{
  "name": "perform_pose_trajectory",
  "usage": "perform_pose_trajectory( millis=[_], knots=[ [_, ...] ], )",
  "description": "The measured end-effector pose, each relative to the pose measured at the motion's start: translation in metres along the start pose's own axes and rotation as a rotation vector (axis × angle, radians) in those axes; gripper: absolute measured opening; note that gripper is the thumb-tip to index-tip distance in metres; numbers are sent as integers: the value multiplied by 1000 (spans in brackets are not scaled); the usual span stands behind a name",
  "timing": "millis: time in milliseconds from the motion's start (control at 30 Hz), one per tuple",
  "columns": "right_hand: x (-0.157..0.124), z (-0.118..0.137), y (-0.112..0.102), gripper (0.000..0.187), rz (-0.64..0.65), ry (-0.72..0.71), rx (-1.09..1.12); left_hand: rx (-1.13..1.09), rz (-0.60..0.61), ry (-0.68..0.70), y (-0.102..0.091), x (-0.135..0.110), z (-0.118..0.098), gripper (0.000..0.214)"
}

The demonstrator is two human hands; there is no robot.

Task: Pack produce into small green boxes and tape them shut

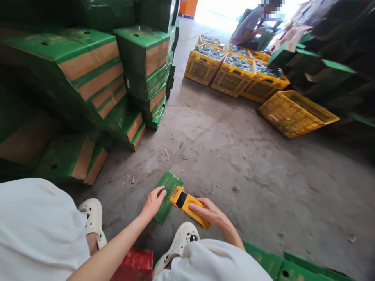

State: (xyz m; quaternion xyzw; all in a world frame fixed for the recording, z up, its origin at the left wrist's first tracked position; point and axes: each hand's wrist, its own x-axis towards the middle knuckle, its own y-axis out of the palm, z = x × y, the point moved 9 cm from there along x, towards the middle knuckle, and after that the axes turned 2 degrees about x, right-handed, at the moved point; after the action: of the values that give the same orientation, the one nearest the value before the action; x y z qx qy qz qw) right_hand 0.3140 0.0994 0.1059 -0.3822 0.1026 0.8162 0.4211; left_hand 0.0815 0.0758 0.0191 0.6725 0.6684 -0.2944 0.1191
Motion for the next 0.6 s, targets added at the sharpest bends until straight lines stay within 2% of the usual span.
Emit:
perform_pose_trajectory(
  millis=[67,133,233,333,467,533,600],
  knots=[
    [1,13,14,75,69,-37,-39,-384,222,-187,9,-6,10,65],
    [0,22,22,74,100,-59,-74,-652,380,-350,18,-17,15,70],
    [-3,26,23,70,90,-69,-109,-801,440,-395,21,-23,13,64],
    [-2,24,24,65,81,-58,-116,-729,386,-317,20,-19,11,60],
    [0,18,28,60,55,-25,-115,-505,219,-129,9,-4,5,55],
    [-3,13,25,57,28,-8,-147,-404,118,-38,-9,8,3,55],
    [-13,2,11,54,-36,43,-215,-330,-4,14,-40,22,6,55]
  ],
)
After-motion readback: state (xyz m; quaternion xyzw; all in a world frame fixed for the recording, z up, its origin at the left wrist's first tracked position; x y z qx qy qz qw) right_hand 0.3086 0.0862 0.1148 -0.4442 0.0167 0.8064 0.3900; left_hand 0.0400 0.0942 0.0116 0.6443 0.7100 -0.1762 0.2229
